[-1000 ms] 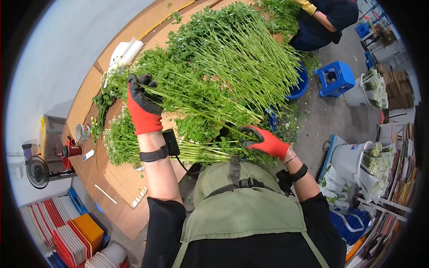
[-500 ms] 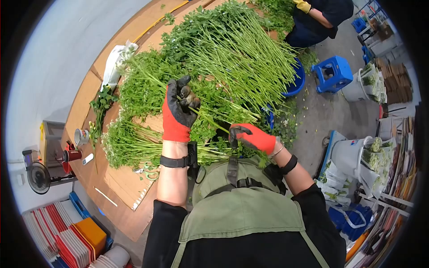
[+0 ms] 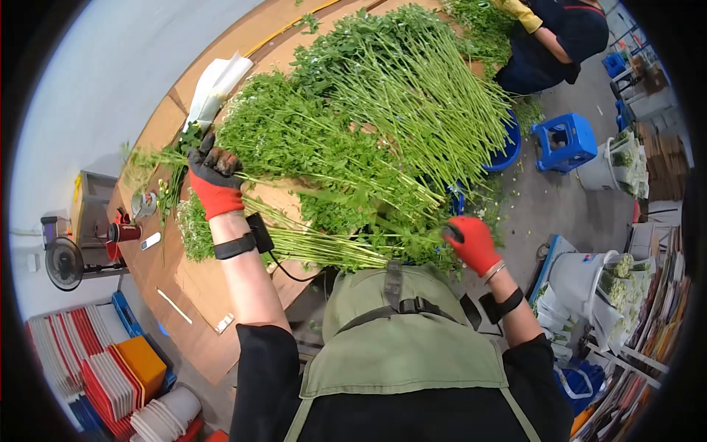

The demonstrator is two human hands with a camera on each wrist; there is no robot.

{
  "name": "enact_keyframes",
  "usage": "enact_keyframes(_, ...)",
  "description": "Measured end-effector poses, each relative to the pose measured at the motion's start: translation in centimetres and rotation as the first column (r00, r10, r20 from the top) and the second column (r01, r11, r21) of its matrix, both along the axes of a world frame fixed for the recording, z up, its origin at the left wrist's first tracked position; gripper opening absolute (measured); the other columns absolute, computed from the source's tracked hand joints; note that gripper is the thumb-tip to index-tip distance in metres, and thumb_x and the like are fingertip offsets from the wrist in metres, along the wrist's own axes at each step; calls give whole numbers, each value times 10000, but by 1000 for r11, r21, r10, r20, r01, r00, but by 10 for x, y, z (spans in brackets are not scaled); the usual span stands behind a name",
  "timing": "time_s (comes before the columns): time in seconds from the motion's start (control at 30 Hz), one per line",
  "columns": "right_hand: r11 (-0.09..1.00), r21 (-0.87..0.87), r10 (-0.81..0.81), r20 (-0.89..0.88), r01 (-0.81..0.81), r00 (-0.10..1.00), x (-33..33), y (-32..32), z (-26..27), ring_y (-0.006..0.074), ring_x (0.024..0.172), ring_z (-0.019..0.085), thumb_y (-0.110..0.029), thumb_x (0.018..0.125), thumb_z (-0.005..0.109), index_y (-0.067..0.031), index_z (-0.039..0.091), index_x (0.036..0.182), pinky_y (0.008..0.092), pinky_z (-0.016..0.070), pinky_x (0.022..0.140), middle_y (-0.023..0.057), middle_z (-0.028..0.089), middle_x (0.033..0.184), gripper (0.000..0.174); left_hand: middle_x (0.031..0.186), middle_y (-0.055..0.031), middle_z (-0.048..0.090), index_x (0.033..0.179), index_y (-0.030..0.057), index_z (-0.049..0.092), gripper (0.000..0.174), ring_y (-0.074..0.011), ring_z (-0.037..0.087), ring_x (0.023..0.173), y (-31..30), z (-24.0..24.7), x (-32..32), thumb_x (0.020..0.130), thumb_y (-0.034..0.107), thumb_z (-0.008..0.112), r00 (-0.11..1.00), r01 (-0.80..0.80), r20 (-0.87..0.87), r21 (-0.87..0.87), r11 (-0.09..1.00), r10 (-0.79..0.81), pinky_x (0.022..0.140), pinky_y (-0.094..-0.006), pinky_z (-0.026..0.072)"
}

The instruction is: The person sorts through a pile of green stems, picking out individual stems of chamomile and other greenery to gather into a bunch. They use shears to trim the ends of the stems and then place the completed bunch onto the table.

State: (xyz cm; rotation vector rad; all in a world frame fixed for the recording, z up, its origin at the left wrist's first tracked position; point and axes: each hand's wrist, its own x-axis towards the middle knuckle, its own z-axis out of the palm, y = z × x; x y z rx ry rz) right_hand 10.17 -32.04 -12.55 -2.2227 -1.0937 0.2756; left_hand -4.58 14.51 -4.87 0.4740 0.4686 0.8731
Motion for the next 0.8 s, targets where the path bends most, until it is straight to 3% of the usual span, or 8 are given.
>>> enact_keyframes(0.07, 886, -464, 134, 204, -25, 970, 17, 8, 17, 319, 1053, 554, -272, 715, 740, -83, 619, 1091, 413, 429, 899, 125, 603, 1124, 438, 558, 64, 370, 1057, 19, 592, 425, -88, 302, 452, -11, 8, 3, 968, 402, 429, 995, 6, -99, 117, 993, 5, 423, -240, 274)
enact_keyframes(0.23, 990, 91, 103, 27, -105, 994, 9, 76, 56, 317, 1125, 482, -394, 704, 738, -99, 555, 1185, 439, 353, 967, 122, 536, 1208, 593, 565, 51, 363, 1065, 4, 561, 443, -89, 297, 457, -47, -2, 24, 964, 421, 448, 996, 91, -21, 60, 994, -90, 423, -241, 272)
enact_keyframes(0.4, 935, -12, 353, 96, -354, 931, -24, 125, 81, 315, 1150, 476, -358, 641, 786, -84, 532, 1223, 418, 344, 995, 128, 503, 1265, 691, 568, 37, 360, 1077, -8, 551, 452, -92, 293, 458, -61, 0, 34, 970, 416, 437, 992, -4, -127, 2, 1000, 4, 423, -240, 279)
enact_keyframes(0.47, 947, -8, 322, 103, -322, 941, -31, 124, 73, 293, 1048, 529, -302, 655, 772, -86, 550, 1176, 408, 386, 920, 112, 557, 1151, 605, 570, 37, 361, 1075, -9, 552, 449, -93, 295, 456, -58, 1, 26, 973, 411, 432, 993, -2, -119, 5, 1000, 3, 421, -240, 282)
enact_keyframes(0.53, 918, -225, 386, 330, -326, 861, -32, 123, 57, 261, 892, 561, -218, 676, 722, -81, 564, 1090, 384, 418, 807, 75, 583, 957, 463, 571, 38, 362, 1074, -10, 552, 445, -94, 297, 454, -57, -1, 23, 976, 405, 426, 994, 11, -109, 8, 1000, -10, 419, -239, 284)
enact_keyframes(0.57, 919, -130, 387, 477, -373, 789, -33, 124, 54, 225, 722, 547, -147, 709, 613, -94, 571, 964, 360, 426, 680, 46, 526, 768, 263, 570, 41, 362, 1070, -12, 553, 442, -95, 295, 450, -58, -3, 24, 977, 401, 425, 991, 19, -130, 26, 999, -15, 418, -239, 287)
enact_keyframes(0.73, 773, -122, 623, 333, -623, 708, -36, 109, 71, 233, 695, 547, -144, 644, 636, -95, 537, 853, 354, 427, 640, 51, 516, 736, 236, 552, 52, 348, 1062, -6, 558, 430, -98, 283, 432, -43, -8, 16, 970, 397, 439, 971, 26, -235, -17, 1000, -29, 421, -252, 264)
enact_keyframes(0.8, 807, -130, 586, 303, -577, 752, -31, 78, 63, 240, 677, 554, -124, 639, 612, -104, 520, 770, 354, 430, 613, 54, 507, 696, 161, 545, 52, 334, 1095, 0, 563, 469, -96, 279, 423, 1, -10, -10, 979, 416, 379, 917, -212, -335, 46, 976, 215, 413, -237, 257)
